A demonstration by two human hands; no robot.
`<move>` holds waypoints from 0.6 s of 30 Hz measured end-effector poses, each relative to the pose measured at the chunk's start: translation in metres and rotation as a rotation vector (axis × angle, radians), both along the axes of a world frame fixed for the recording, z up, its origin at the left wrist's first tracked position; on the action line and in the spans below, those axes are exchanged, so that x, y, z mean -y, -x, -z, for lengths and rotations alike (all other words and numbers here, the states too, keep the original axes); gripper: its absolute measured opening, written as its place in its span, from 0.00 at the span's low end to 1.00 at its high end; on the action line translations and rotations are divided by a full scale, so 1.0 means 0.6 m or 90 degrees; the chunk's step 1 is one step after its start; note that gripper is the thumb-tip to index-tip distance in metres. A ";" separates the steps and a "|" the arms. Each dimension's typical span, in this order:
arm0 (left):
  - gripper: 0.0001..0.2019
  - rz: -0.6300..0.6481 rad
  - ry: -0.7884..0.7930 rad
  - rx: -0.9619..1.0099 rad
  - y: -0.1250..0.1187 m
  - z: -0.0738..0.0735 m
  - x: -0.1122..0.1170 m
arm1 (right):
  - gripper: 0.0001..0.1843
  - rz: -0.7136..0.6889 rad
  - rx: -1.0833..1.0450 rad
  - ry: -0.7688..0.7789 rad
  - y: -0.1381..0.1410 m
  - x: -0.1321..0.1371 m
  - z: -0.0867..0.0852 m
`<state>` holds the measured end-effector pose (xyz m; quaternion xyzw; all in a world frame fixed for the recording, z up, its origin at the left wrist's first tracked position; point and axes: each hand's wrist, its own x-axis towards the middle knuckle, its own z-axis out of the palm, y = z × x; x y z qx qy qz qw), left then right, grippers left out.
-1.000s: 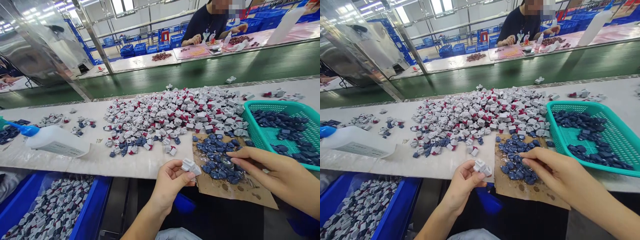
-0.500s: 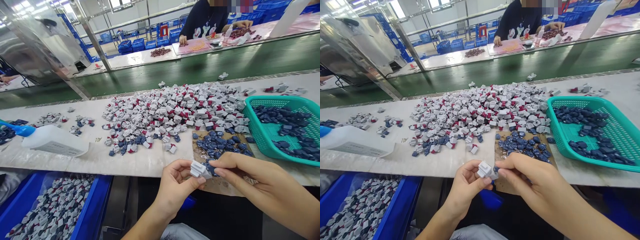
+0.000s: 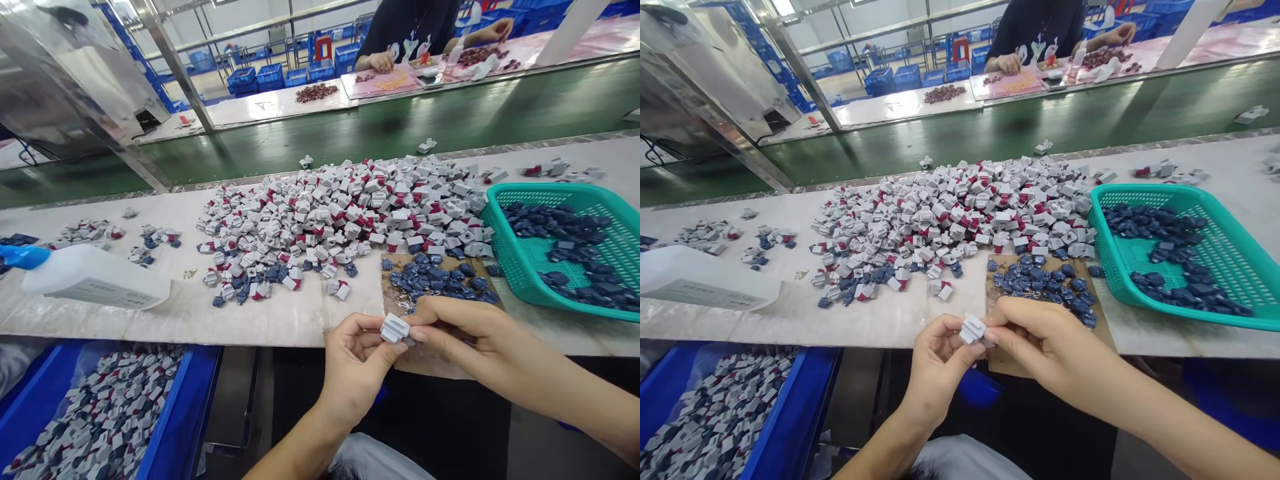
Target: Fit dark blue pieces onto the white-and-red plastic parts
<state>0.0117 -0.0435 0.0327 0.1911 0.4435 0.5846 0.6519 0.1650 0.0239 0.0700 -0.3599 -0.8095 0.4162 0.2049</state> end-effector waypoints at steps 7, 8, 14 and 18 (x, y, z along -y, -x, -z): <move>0.22 0.032 0.033 0.009 0.008 0.013 -0.011 | 0.20 0.011 -0.102 0.260 0.012 -0.008 0.024; 0.22 0.069 0.029 0.010 0.013 0.013 -0.012 | 0.22 0.023 -0.112 0.282 0.013 -0.010 0.025; 0.20 0.239 -0.040 -0.075 0.019 0.005 -0.016 | 0.32 0.268 -0.231 0.218 0.041 -0.026 0.020; 0.13 0.228 -0.074 -0.128 0.006 0.005 -0.019 | 0.34 0.317 -0.325 0.346 0.096 -0.024 0.016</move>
